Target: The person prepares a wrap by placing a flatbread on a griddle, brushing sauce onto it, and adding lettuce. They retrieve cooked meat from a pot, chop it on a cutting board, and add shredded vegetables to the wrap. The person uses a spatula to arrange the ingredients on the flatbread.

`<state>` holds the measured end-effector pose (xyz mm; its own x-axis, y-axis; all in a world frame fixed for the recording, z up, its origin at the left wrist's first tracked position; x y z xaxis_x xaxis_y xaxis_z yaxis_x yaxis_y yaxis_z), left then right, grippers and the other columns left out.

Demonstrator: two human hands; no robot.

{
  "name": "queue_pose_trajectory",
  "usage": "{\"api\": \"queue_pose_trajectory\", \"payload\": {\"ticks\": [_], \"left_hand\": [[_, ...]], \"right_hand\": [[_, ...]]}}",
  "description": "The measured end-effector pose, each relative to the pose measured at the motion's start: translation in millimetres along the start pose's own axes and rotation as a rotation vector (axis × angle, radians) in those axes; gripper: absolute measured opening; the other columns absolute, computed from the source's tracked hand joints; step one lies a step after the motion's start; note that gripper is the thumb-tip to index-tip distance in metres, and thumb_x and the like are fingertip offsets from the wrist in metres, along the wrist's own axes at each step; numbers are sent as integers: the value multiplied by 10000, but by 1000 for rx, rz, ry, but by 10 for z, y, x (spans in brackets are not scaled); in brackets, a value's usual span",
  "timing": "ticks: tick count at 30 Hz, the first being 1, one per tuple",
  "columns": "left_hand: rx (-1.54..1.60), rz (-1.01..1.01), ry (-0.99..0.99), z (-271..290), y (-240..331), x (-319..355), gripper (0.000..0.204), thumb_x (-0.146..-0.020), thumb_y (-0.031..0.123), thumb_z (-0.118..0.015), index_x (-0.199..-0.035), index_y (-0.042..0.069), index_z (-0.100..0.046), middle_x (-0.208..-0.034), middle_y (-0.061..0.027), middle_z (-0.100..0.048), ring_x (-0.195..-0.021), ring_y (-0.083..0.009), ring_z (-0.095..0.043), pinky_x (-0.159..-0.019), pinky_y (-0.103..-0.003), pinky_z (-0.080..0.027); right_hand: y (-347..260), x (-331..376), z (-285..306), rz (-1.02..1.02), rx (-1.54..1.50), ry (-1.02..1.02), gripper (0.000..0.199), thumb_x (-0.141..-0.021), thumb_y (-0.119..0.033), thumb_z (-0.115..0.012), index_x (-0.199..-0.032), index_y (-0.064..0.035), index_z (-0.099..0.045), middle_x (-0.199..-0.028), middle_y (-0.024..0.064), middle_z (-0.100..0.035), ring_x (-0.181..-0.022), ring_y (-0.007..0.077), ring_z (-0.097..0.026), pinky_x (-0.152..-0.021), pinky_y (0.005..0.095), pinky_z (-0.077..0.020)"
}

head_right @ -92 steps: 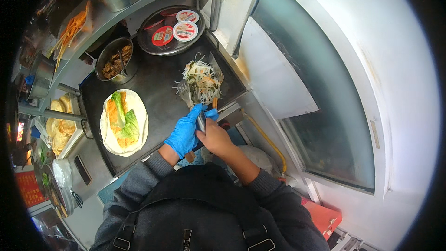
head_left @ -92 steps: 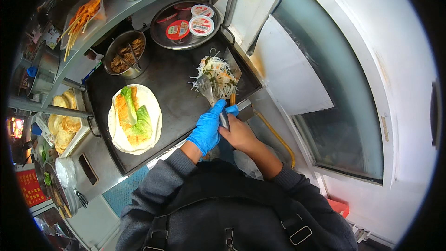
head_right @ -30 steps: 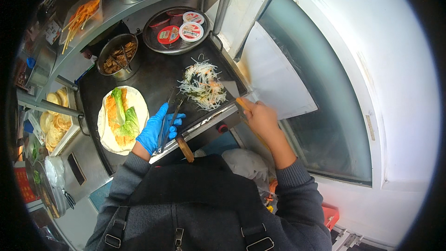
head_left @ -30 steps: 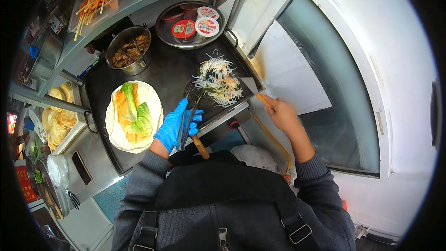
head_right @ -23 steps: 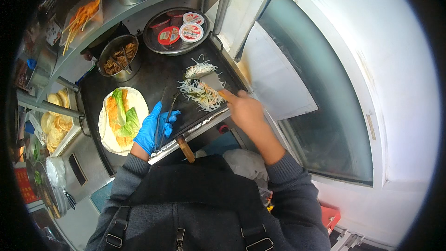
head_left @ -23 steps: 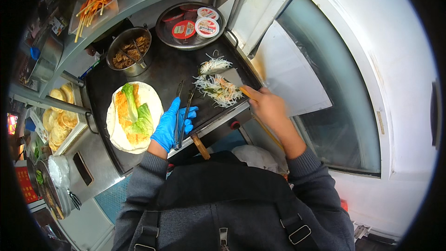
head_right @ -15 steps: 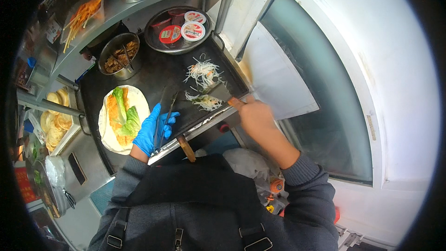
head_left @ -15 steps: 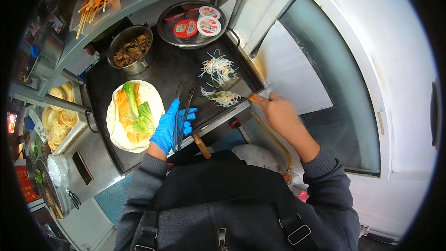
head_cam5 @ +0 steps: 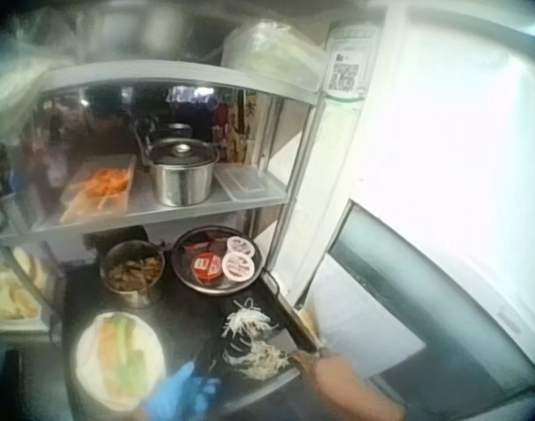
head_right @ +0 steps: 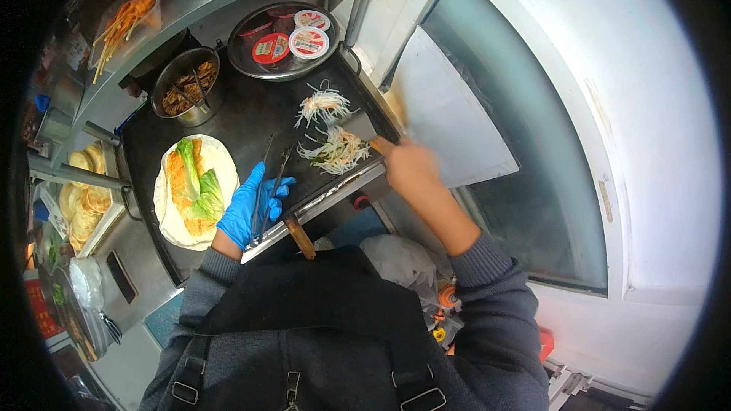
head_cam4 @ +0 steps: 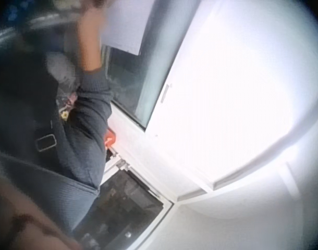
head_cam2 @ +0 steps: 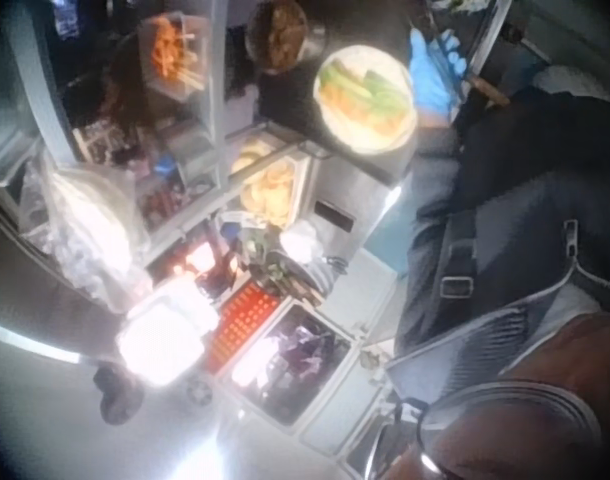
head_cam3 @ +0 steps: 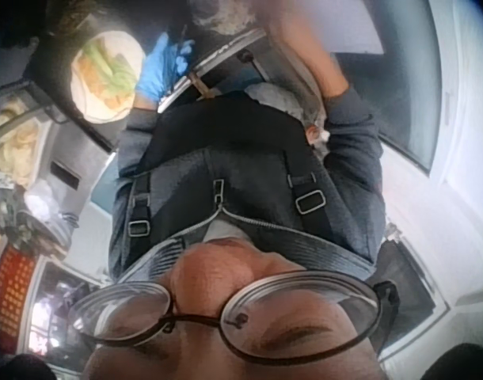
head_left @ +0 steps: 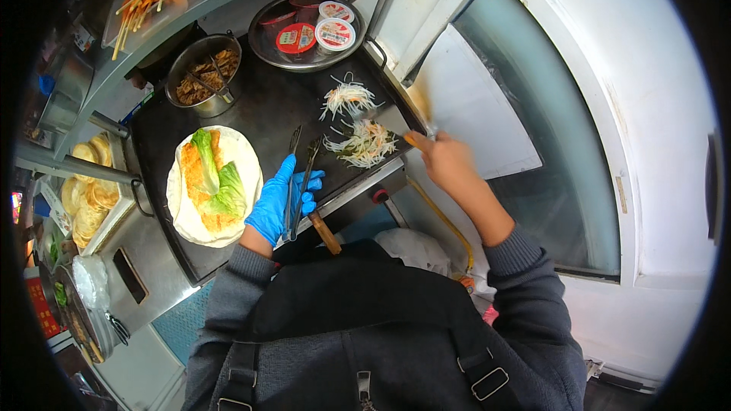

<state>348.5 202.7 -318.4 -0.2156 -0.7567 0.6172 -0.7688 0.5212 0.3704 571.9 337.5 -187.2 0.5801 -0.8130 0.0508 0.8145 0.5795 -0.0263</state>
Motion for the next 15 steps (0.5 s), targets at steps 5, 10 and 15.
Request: {"api": "queue_pose_trajectory", "payload": {"ticks": [5,10,15], "left_hand": [[26,12,7,-45,-9,-11,649,-938,552,-450,-1091,-62,-594,-779,-65,-604,-543,-149,-517,-506,-271,-468],[-47,-7,34,-143,7,0,648,-941,552,-444,-1095,-60,-594,-758,-52,-598,-536,-137,-496,-498,-260,-447],[22,2,-5,-189,9,10,654,-942,557,-437,-1113,-56,-587,-762,-44,-596,-550,-128,-495,-514,-254,-446]], "right_hand": [[200,310,100,-13,29,-37,436,-819,-147,-639,-1243,-240,-599,-796,111,-565,-665,308,-602,-602,409,-493],[259,351,-92,-42,-48,81,430,-822,-158,-639,-1243,-243,-603,-802,103,-569,-655,305,-601,-587,411,-485],[255,365,-360,-120,-162,142,451,-815,-163,-639,-1254,-253,-592,-792,110,-554,-653,308,-604,-575,414,-486]]}}
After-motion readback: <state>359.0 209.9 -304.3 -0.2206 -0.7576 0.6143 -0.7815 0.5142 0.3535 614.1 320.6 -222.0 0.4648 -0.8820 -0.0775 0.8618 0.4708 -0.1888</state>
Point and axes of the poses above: each hand's wrist, its own x-axis away from the middle knuckle, its own z-axis out of the back of the hand, y = z × x, the point moved 7 cm from there along -x, towards the middle knuckle
